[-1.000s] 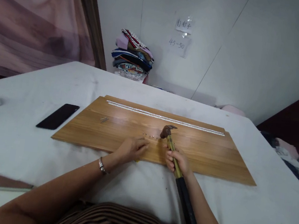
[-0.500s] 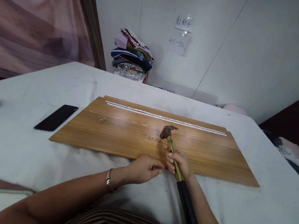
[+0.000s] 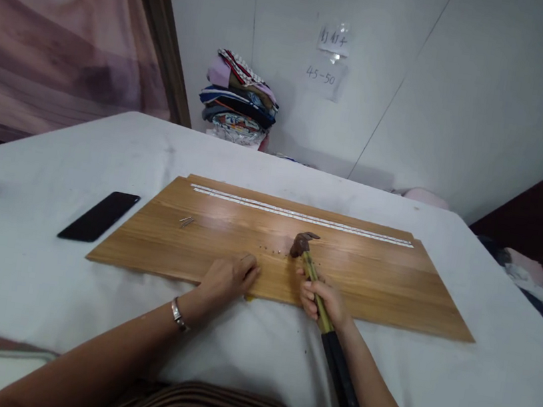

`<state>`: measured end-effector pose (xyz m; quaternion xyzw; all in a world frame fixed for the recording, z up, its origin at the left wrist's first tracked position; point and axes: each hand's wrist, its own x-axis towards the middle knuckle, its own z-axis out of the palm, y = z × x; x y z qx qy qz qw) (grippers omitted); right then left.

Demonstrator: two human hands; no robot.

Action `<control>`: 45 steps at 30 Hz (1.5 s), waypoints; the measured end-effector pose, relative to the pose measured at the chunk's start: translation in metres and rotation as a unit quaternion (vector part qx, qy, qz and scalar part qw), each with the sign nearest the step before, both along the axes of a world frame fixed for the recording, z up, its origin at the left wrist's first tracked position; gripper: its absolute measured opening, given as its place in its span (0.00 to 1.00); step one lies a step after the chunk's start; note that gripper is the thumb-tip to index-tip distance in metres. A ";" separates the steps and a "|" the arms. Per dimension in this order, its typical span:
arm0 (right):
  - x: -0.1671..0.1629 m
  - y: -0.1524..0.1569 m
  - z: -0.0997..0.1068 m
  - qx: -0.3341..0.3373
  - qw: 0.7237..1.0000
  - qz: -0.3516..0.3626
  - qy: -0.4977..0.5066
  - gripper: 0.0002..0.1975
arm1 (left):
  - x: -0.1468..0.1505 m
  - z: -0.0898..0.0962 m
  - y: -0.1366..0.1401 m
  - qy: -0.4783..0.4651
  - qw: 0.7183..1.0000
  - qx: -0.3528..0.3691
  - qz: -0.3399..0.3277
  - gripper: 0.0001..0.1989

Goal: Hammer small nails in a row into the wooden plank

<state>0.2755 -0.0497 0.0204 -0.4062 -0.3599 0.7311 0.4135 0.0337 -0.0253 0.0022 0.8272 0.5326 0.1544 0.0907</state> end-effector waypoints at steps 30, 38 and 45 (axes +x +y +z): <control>-0.002 -0.003 0.007 0.010 1.000 -0.008 0.005 0.18 | 0.000 0.000 0.000 -0.003 1.000 0.008 0.004 0.12; -0.002 -0.001 0.004 -0.001 1.000 0.002 -0.001 0.18 | 0.000 -0.001 0.001 -0.009 1.000 0.007 0.008 0.11; -0.002 -0.002 0.005 0.002 1.000 -0.005 -0.013 0.19 | 0.001 0.000 0.001 -0.008 1.000 0.002 0.004 0.11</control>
